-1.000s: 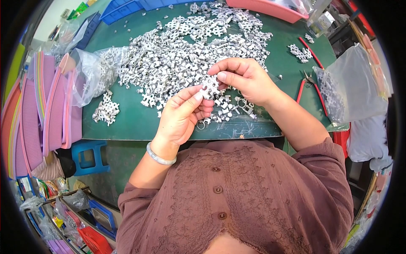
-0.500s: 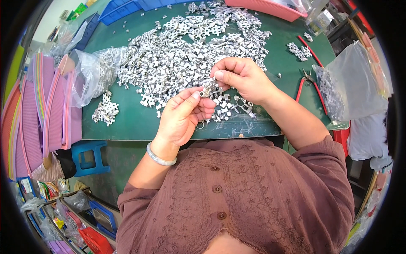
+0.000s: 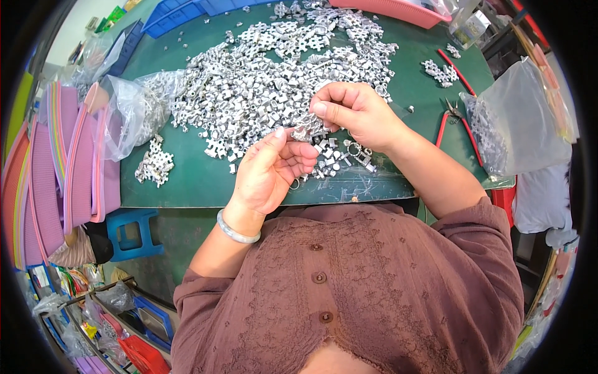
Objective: The person picks up and connects small silver puzzle-piece-shaped components by hand on a green workbench. The person uses red-handled pliers to trim or adjust parts and moves finished assemblies into plastic bags.
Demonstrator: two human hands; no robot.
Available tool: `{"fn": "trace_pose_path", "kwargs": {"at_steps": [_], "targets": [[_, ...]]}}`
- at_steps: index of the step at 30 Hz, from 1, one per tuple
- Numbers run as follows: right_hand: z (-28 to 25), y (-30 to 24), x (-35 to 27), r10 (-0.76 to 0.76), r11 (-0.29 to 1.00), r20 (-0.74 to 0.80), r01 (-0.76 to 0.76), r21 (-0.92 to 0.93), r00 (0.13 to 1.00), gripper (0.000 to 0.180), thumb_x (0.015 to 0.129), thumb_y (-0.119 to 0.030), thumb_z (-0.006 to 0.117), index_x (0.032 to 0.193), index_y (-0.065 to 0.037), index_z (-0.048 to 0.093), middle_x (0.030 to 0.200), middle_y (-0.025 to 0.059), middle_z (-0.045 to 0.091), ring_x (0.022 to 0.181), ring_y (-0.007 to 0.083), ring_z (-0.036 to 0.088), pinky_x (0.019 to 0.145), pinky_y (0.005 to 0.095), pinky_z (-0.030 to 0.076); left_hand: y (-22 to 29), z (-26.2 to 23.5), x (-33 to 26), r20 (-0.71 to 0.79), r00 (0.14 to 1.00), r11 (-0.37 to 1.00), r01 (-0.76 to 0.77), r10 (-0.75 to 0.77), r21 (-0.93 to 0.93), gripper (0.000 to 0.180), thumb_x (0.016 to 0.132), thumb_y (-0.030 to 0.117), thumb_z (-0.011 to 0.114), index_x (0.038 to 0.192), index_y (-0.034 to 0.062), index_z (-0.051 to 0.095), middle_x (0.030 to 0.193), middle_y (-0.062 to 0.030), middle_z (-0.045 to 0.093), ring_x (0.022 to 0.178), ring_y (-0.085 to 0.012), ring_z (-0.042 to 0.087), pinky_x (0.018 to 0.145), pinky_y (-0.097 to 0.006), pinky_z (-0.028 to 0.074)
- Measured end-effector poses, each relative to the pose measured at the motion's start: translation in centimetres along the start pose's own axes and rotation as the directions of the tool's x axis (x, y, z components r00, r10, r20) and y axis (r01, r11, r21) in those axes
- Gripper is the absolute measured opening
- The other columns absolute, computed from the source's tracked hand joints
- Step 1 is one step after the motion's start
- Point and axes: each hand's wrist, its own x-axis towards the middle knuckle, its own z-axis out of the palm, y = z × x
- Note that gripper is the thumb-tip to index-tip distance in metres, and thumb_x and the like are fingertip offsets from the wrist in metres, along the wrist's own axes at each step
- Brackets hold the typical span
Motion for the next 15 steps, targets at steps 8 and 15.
{"fn": "trace_pose_path", "kwargs": {"at_steps": [8, 15], "targets": [[0.3, 0.1, 0.1, -0.025, 1.0, -0.017, 0.025, -0.019, 1.0, 0.014, 0.084, -0.016, 0.055, 0.083, -0.003, 0.058, 0.065, -0.0046, 0.05, 0.058, 0.0037, 0.043, 0.054, 0.0186, 0.038, -0.3, -0.2, 0.3, -0.004, 1.0, 0.997, 0.001, -0.001, 0.081, 0.025, 0.09, 0.024, 0.043, 0.096, 0.0036, 0.055, 0.075, -0.0093, 0.06, 0.067, -0.0187, 0.056, 0.066, -0.032, 0.046], [0.3, -0.5, 0.0, -0.081, 0.997, -0.036, 0.081, -0.008, 0.996, 0.016, 0.086, -0.016, 0.052, 0.091, -0.002, 0.058, 0.07, -0.0042, 0.052, 0.061, 0.0032, 0.045, 0.057, 0.0187, 0.04, -0.1, -1.2, 0.4, 0.018, 0.983, 0.982, -0.183, 0.183, 0.044, 0.026, 0.089, 0.025, 0.043, 0.092, 0.0029, 0.056, 0.082, -0.0076, 0.059, 0.071, -0.0164, 0.056, 0.061, -0.026, 0.046]]}}
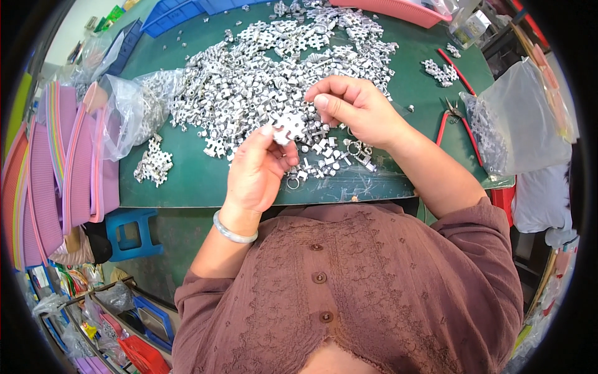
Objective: The person picks up and connects small silver puzzle-piece-shaped components by hand on a green workbench. The person uses red-handled pliers to trim or adjust parts and moves finished assemblies into plastic bags.
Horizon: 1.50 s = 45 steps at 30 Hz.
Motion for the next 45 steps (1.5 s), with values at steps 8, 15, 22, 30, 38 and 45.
{"fn": "trace_pose_path", "kwargs": {"at_steps": [8, 15, 22, 30, 38, 45], "targets": [[-1.2, 1.4, 0.3, -0.273, 0.649, 0.114, 0.27, -0.711, 0.955, 0.011, 0.076, -0.012, 0.058, 0.083, -0.004, 0.06, 0.074, 0.0087, 0.057, 0.068, 0.0238, 0.056, 0.063, 0.0325, 0.045, 2.2, -1.6, -0.8, -0.053, 0.998, 0.989, -0.049, 0.041, -0.138, 0.029, 0.087, 0.022, 0.043, 0.097, -0.0027, 0.053, 0.103, -0.0207, 0.056, 0.09, -0.0297, 0.059, 0.074, -0.036, 0.052], [-0.2, 1.8, 1.0, -0.328, 0.388, 0.237, 0.359, -0.849, 0.915, 0.009, 0.072, -0.009, 0.059, 0.08, -0.006, 0.059, 0.077, 0.008, 0.052, 0.078, 0.0275, 0.051, 0.068, 0.0366, 0.042, 3.0, -0.9, -1.3, -0.167, 0.983, 0.996, -0.081, 0.073, -0.044, 0.023, 0.084, 0.017, 0.044, 0.1, 0.0026, 0.052, 0.101, -0.0153, 0.055, 0.083, -0.026, 0.057, 0.071, -0.034, 0.049], [-0.6, 0.8, 0.5, -0.231, 0.377, 0.318, 0.386, -0.842, 0.919, 0.002, 0.071, -0.007, 0.057, 0.072, -0.006, 0.059, 0.076, 0.0084, 0.05, 0.078, 0.0276, 0.05, 0.069, 0.0368, 0.041, 4.7, -2.9, -1.6, -0.267, 0.921, 0.942, -0.216, 0.284, 0.257, 0.014, 0.082, 0.007, 0.052, 0.094, 0.0012, 0.058, 0.086, -0.0071, 0.06, 0.074, -0.0138, 0.056, 0.06, -0.024, 0.044], [0.4, 1.0, 1.9, -0.239, 0.326, 0.377, 0.44, -0.837, 0.895, 0.014, 0.071, -0.01, 0.059, 0.084, -0.007, 0.058, 0.081, 0.009, 0.05, 0.083, 0.0268, 0.05, 0.072, 0.0371, 0.041, 4.3, -2.9, -1.3, 0.17, 0.813, 0.002, -0.206, 0.557, 0.979, 0.011, 0.075, 0.001, 0.06, 0.086, 0.0024, 0.062, 0.076, -0.0047, 0.057, 0.068, -0.0122, 0.053, 0.061, -0.022, 0.042], [0.0, -0.3, 1.9, -0.14, 0.312, 0.413, 0.436, -0.844, 0.9, 0.008, 0.069, -0.008, 0.058, 0.077, -0.005, 0.058, 0.08, 0.0106, 0.05, 0.083, 0.0281, 0.05, 0.073, 0.0378, 0.041, 3.5, -1.0, 0.4, 0.355, 0.873, -0.462, -0.176, 0.335, 0.869, 0.015, 0.069, 0.008, 0.062, 0.084, 0.0076, 0.063, 0.072, -0.0078, 0.051, 0.07, -0.0261, 0.05, 0.062, -0.034, 0.042], [-0.3, 0.2, 1.2, -0.191, 0.406, 0.343, 0.392, -0.825, 0.92, 0.006, 0.071, -0.009, 0.059, 0.076, -0.006, 0.057, 0.079, 0.0098, 0.05, 0.08, 0.0287, 0.05, 0.071, 0.0373, 0.042, 3.5, 0.3, 0.9, 0.274, 0.936, -0.507, -0.129, 0.223, 0.852, 0.018, 0.067, 0.011, 0.064, 0.084, 0.0052, 0.06, 0.079, -0.0091, 0.053, 0.077, -0.0294, 0.053, 0.067, -0.037, 0.043]]}}
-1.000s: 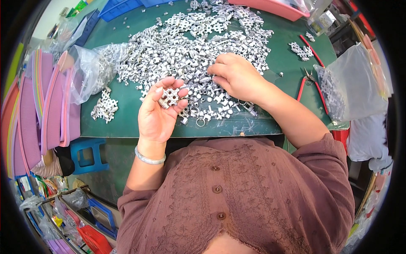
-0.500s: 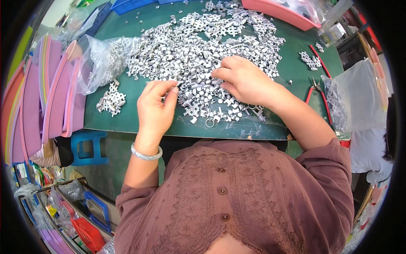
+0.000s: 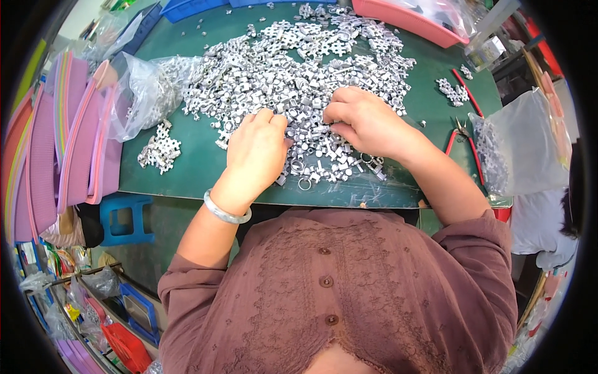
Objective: The person picks up and connects small silver puzzle-piece-shaped components by hand on a green workbench. The person uses red-handled pliers to trim or adjust parts and moves finished assemblies into plastic bags.
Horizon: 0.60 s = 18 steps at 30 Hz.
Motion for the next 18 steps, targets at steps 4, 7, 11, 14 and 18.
{"fn": "trace_pose_path", "kwargs": {"at_steps": [4, 7, 11, 14, 18], "targets": [[0.8, 0.2, 0.0, -0.062, 0.996, -0.046, 0.058, -0.072, 0.997, 0.005, 0.069, -0.011, 0.059, 0.071, -0.007, 0.057, 0.078, 0.0078, 0.05, 0.079, 0.0258, 0.05, 0.07, 0.0353, 0.042, -0.2, 0.2, 0.1, 0.005, 1.0, 0.999, -0.008, 0.008, -0.042, 0.019, 0.066, 0.01, 0.065, 0.083, 0.0041, 0.06, 0.079, -0.0095, 0.054, 0.076, -0.0297, 0.053, 0.066, -0.038, 0.043], [1.0, -0.3, 0.4, -0.168, 0.938, -0.007, 0.158, -0.307, 0.986, 0.004, 0.066, -0.011, 0.056, 0.068, -0.009, 0.058, 0.078, 0.0053, 0.05, 0.079, 0.0226, 0.05, 0.07, 0.0337, 0.041, -0.3, 0.1, 0.0, -0.006, 1.0, 0.998, -0.025, 0.025, -0.055, 0.019, 0.066, 0.01, 0.065, 0.084, 0.0037, 0.06, 0.078, -0.0097, 0.054, 0.075, -0.0294, 0.053, 0.066, -0.037, 0.043], [1.1, -0.8, 0.3, -0.242, 0.888, -0.034, 0.207, -0.41, 0.97, 0.005, 0.065, -0.012, 0.054, 0.064, -0.01, 0.058, 0.078, 0.0025, 0.051, 0.08, 0.0187, 0.051, 0.069, 0.0306, 0.04, -0.2, 0.0, -0.1, -0.029, 0.999, 0.993, -0.022, 0.019, -0.116, 0.021, 0.066, 0.009, 0.065, 0.086, 0.0031, 0.06, 0.076, -0.0101, 0.055, 0.073, -0.0287, 0.054, 0.065, -0.036, 0.043], [0.9, -0.9, 0.4, -0.201, 0.884, -0.024, 0.17, -0.436, 0.979, 0.005, 0.065, -0.012, 0.054, 0.063, -0.01, 0.058, 0.078, 0.0026, 0.052, 0.08, 0.0184, 0.051, 0.069, 0.0305, 0.041, 0.5, 0.0, -0.3, -0.093, 0.996, 0.988, -0.011, -0.004, -0.154, 0.021, 0.067, 0.009, 0.065, 0.087, 0.0027, 0.06, 0.075, -0.0104, 0.055, 0.07, -0.0274, 0.055, 0.062, -0.034, 0.043], [1.1, -0.4, 0.4, -0.229, 0.88, 0.001, 0.208, -0.426, 0.973, 0.006, 0.065, -0.012, 0.054, 0.067, -0.009, 0.059, 0.078, 0.0026, 0.053, 0.08, 0.0187, 0.052, 0.069, 0.0304, 0.041, 0.7, 0.2, -0.5, -0.094, 0.995, 0.983, 0.0, -0.018, -0.182, 0.022, 0.067, 0.008, 0.065, 0.088, 0.0024, 0.06, 0.075, -0.0097, 0.055, 0.068, -0.0242, 0.055, 0.059, -0.032, 0.044]]}}
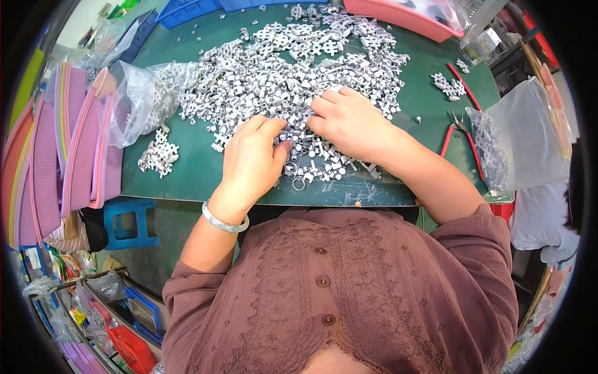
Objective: The person picks up and connects small silver puzzle-piece-shaped components by hand on a green workbench. The person uses red-handled pliers to trim or adjust parts and moves finished assemblies into plastic bags.
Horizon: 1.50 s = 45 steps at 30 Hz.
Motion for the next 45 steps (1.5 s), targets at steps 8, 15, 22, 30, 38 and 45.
{"fn": "trace_pose_path", "kwargs": {"at_steps": [8, 15, 22, 30, 38, 45], "targets": [[-1.0, 1.2, -0.8, 0.199, 0.72, -0.049, -0.112, 0.685, 0.979, 0.016, 0.072, 0.001, 0.059, 0.087, -0.002, 0.058, 0.081, 0.0074, 0.055, 0.075, 0.0235, 0.054, 0.066, 0.0308, 0.044, 0.5, 1.0, -0.5, -0.166, 0.984, 0.944, 0.003, -0.062, -0.331, 0.03, 0.069, 0.003, 0.067, 0.097, 0.0022, 0.059, 0.075, -0.0042, 0.054, 0.066, -0.0118, 0.052, 0.055, -0.022, 0.043], [-0.7, 0.9, -0.8, 0.187, 0.577, -0.208, 0.064, 0.814, 0.96, 0.02, 0.069, 0.002, 0.062, 0.089, -0.004, 0.061, 0.08, 0.0082, 0.06, 0.073, 0.02, 0.058, 0.064, 0.028, 0.047, 1.2, 1.1, 0.0, -0.261, 0.965, 0.839, -0.117, -0.031, -0.531, 0.027, 0.072, 0.0, 0.064, 0.099, 0.0016, 0.059, 0.078, -0.004, 0.057, 0.064, -0.0098, 0.051, 0.056, -0.021, 0.042], [-0.7, 0.5, -1.0, 0.307, 0.356, 0.014, -0.128, 0.925, 0.952, 0.019, 0.072, 0.002, 0.061, 0.091, -0.002, 0.06, 0.083, 0.006, 0.061, 0.075, 0.013, 0.059, 0.067, 0.0255, 0.047, 1.2, 0.9, 0.0, -0.392, 0.918, 0.907, -0.217, 0.064, -0.36, 0.025, 0.067, 0.003, 0.066, 0.092, 0.0056, 0.061, 0.073, -0.0071, 0.057, 0.063, -0.02, 0.054, 0.055, -0.028, 0.043], [-0.3, 0.8, -1.2, 0.283, 0.354, 0.036, -0.139, 0.925, 0.958, 0.019, 0.075, 0.001, 0.06, 0.093, -0.001, 0.058, 0.087, 0.0051, 0.059, 0.076, 0.0112, 0.055, 0.068, 0.0237, 0.045, 1.9, 0.5, 0.4, -0.407, 0.907, 0.955, -0.207, 0.105, -0.214, 0.026, 0.066, 0.004, 0.067, 0.091, 0.0058, 0.061, 0.075, -0.0079, 0.057, 0.067, -0.0234, 0.054, 0.059, -0.031, 0.044], [-0.8, 0.6, -1.0, 0.285, 0.45, -0.042, -0.094, 0.888, 0.958, 0.018, 0.073, 0.0, 0.062, 0.091, -0.002, 0.06, 0.083, 0.0066, 0.062, 0.075, 0.0132, 0.06, 0.067, 0.0247, 0.047, 1.8, 0.2, 0.1, -0.392, 0.912, 0.947, -0.225, 0.121, -0.231, 0.027, 0.068, -0.002, 0.065, 0.094, 0.0012, 0.06, 0.078, -0.0078, 0.059, 0.064, -0.0148, 0.056, 0.052, -0.023, 0.044], [-0.9, 0.3, -1.0, 0.267, 0.472, -0.083, -0.056, 0.88, 0.96, 0.018, 0.072, 0.003, 0.06, 0.09, -0.001, 0.059, 0.084, 0.0064, 0.06, 0.074, 0.0147, 0.057, 0.066, 0.0255, 0.045, 1.8, 0.4, -0.4, -0.372, 0.928, 0.91, -0.166, 0.014, -0.379, 0.027, 0.067, 0.002, 0.066, 0.094, 0.0029, 0.06, 0.082, -0.0097, 0.061, 0.07, -0.0216, 0.057, 0.061, -0.029, 0.045]]}}
